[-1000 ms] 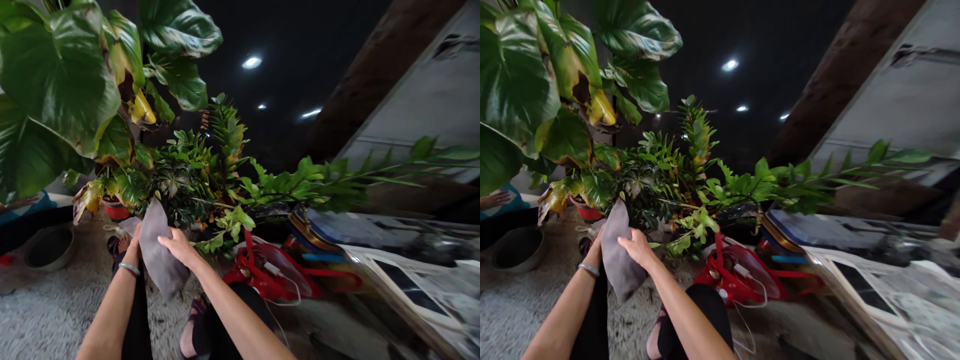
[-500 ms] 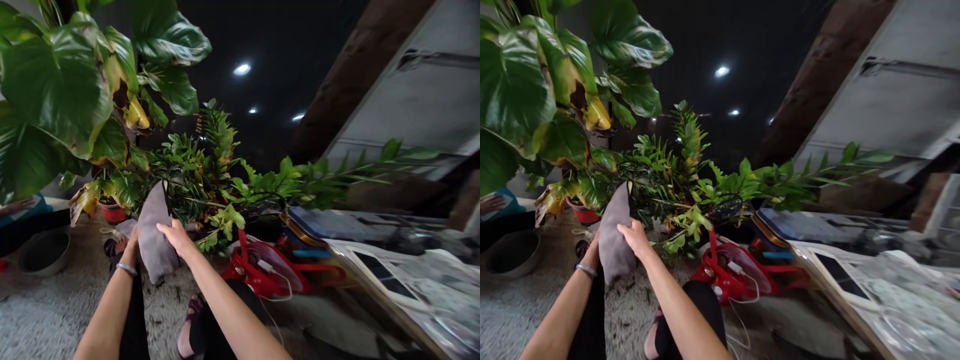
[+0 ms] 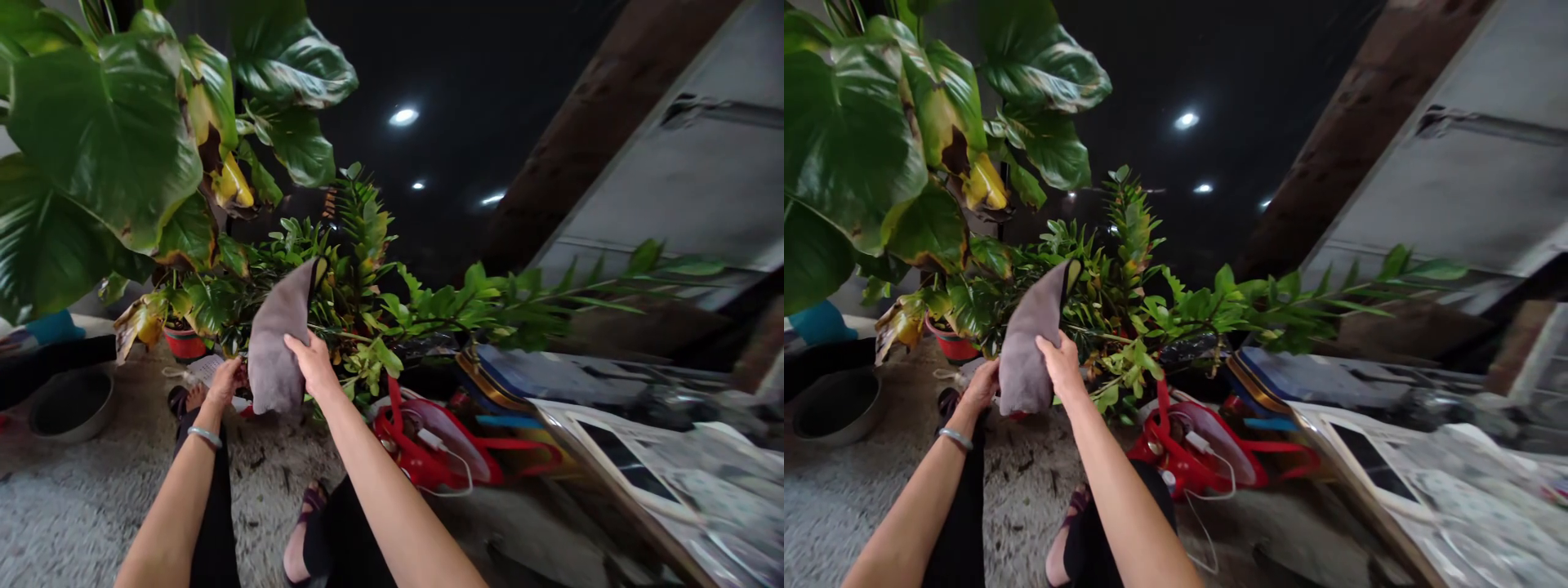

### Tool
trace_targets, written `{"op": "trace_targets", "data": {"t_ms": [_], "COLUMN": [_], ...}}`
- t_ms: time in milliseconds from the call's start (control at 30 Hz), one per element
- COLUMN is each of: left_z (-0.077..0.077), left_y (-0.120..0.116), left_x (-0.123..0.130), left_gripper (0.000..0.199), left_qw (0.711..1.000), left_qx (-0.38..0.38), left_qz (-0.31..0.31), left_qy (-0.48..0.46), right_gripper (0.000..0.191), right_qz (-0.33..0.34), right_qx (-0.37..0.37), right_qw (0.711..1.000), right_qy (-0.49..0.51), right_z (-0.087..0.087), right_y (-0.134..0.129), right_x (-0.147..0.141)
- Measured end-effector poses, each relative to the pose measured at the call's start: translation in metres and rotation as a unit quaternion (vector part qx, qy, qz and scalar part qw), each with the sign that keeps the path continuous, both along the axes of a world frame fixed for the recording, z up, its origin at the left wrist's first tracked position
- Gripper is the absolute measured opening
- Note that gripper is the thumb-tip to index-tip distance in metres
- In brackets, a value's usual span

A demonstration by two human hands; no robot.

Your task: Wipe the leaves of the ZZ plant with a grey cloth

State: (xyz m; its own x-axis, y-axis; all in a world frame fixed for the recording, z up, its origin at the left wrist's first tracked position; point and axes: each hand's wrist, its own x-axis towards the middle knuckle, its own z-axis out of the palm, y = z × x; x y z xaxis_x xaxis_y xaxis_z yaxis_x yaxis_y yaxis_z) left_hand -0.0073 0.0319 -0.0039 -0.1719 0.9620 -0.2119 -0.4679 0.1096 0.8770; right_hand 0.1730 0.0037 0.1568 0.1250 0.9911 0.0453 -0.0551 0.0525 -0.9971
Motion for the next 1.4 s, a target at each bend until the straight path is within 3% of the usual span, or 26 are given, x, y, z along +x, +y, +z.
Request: {"op": "trace_targets", "data": {"t_ms": [100,200,300,400,500,600,733,800,867,1000,1067,1133,1233,1300,1400], "left_z": [-0.002,-0.002,-0.001,0.0,0.0,0.001,0.005,0.007,0.01,0.024,0.035,0.046,0.056,0.06,0.068], "left_y": [0.008,0.009,0.008,0.008,0.007,0.006,0.005,0.003,-0.002,-0.029,-0.056,-0.088,-0.132,-0.15,-0.157], "left_x": [0.002,-0.001,-0.002,0.002,0.007,0.006,0.004,0.004,0.002,-0.003,-0.002,0.004,0.022,0.035,0.05], "left_gripper": [0.056,0.051,0.044,0.044,0.049,0.048,0.039,0.034,0.033,0.042,0.054,0.067,0.075,0.077,0.08], "left_qw": [1.0,1.0,1.0,1.0,1.0,1.0,1.0,0.999,0.999,0.997,1.0,0.996,0.977,0.963,0.939], "left_qx": [-0.007,-0.009,-0.009,-0.004,0.001,0.0,-0.029,-0.038,-0.049,-0.065,-0.011,0.061,0.105,0.115,0.155], "left_qz": [0.008,0.009,0.013,0.0,-0.01,-0.002,0.007,0.012,0.024,0.042,0.004,-0.072,-0.145,-0.135,-0.097], "left_qy": [-0.008,0.0,0.011,0.003,-0.011,-0.017,-0.008,-0.004,0.001,0.008,-0.01,-0.002,0.111,0.203,0.29], "right_gripper": [0.034,0.035,0.034,0.036,0.038,0.037,0.036,0.035,0.032,0.025,0.024,0.022,0.02,0.02,0.014], "right_qz": [-0.036,0.042,0.107,0.008,-0.067,-0.034,0.037,0.072,0.083,0.049,0.018,0.001,0.016,0.041,0.083], "right_qx": [-0.115,-0.128,-0.045,0.061,0.018,-0.11,-0.198,-0.217,-0.211,-0.18,-0.167,-0.161,-0.161,-0.157,-0.128], "right_qw": [0.992,0.99,0.993,0.998,0.994,0.981,0.969,0.966,0.968,0.97,0.97,0.97,0.965,0.957,0.946], "right_qy": [0.038,0.031,-0.002,0.004,0.085,0.159,0.141,0.119,0.111,0.155,0.173,0.183,0.208,0.241,0.285], "right_z": [-0.045,-0.066,-0.041,-0.002,0.006,-0.028,-0.088,-0.101,-0.099,-0.081,-0.076,-0.077,-0.085,-0.089,-0.089], "right_y": [-0.024,-0.064,-0.07,-0.032,0.006,-0.001,-0.063,-0.091,-0.104,-0.099,-0.091,-0.086,-0.083,-0.083,-0.081], "right_x": [0.009,0.01,0.008,0.013,0.022,0.025,0.015,0.008,0.002,0.003,0.009,0.013,0.016,0.016,0.014]}}
